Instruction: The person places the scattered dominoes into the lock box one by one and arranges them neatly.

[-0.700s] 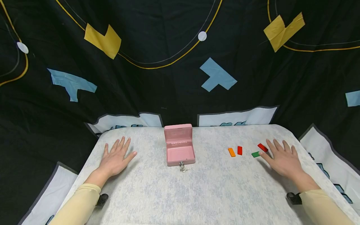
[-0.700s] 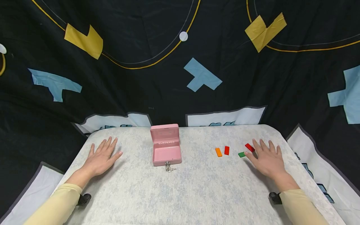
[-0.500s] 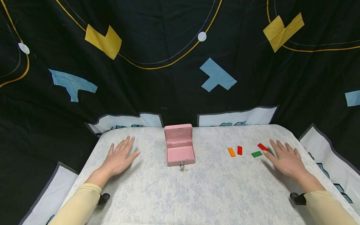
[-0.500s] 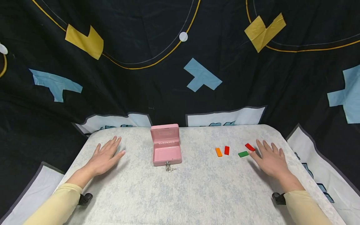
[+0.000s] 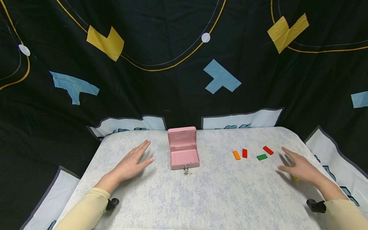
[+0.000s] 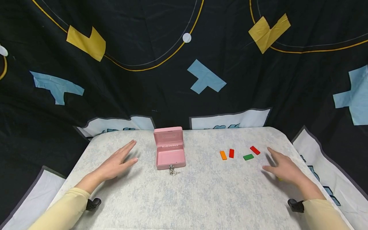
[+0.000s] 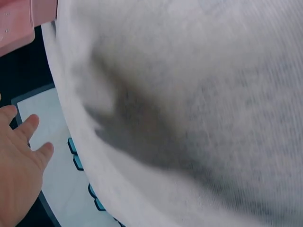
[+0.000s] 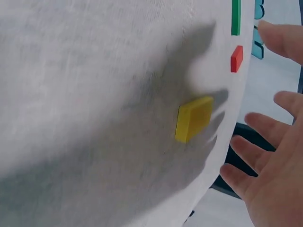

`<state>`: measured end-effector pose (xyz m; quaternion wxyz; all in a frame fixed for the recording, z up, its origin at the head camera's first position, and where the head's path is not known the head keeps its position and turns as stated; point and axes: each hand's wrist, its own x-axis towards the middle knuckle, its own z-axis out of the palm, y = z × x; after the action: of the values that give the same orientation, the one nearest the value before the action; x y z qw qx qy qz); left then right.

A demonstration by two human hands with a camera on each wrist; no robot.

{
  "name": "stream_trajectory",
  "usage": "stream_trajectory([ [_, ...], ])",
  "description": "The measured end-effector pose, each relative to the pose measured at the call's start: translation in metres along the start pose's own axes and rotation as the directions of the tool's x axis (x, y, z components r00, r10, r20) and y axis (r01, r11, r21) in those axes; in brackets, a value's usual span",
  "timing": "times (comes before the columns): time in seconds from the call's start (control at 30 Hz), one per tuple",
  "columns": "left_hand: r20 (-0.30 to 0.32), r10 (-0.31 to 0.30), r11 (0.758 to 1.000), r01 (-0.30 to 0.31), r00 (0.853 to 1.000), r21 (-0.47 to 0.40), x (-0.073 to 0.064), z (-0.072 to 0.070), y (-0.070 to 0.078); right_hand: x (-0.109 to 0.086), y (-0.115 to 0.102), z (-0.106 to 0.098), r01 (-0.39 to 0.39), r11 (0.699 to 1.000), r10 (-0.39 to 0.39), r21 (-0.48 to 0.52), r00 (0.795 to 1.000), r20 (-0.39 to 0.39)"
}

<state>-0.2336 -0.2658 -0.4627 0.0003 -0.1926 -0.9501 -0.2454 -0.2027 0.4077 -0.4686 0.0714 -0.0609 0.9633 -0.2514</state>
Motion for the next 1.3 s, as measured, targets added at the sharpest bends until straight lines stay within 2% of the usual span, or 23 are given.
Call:
stream_trajectory([
  [0.27,0.050,0.003,0.994,0.002,0.999,-0.108,0.007,0.011,0.015,-0.006,0.013,-0.005,-0.021,1.000,0.020,0.009,0.998,0.058],
  [0.47,0.076,0.019,0.990,-0.008,0.997,-0.141,0.015,0.020,0.027,-0.010,0.015,-0.006,-0.046,0.999,0.046,-0.003,0.997,0.067],
  [0.7,0.103,0.068,0.985,-0.050,0.992,-0.162,0.024,0.032,0.036,-0.013,0.021,-0.007,-0.062,0.998,0.062,-0.007,0.994,0.092],
  [0.83,0.107,0.078,0.983,-0.058,0.991,-0.173,0.028,0.039,0.039,-0.015,0.025,-0.006,-0.036,0.999,0.038,-0.023,0.995,0.087],
  [1.07,0.122,0.063,0.979,-0.037,0.991,-0.202,0.030,0.048,0.040,-0.021,0.032,-0.007,0.001,0.999,0.004,-0.049,0.995,0.103],
  [1.3,0.123,0.053,0.977,-0.026,0.991,-0.212,0.032,0.050,0.039,-0.023,0.038,-0.007,-0.007,1.000,0.005,0.016,0.996,0.092],
])
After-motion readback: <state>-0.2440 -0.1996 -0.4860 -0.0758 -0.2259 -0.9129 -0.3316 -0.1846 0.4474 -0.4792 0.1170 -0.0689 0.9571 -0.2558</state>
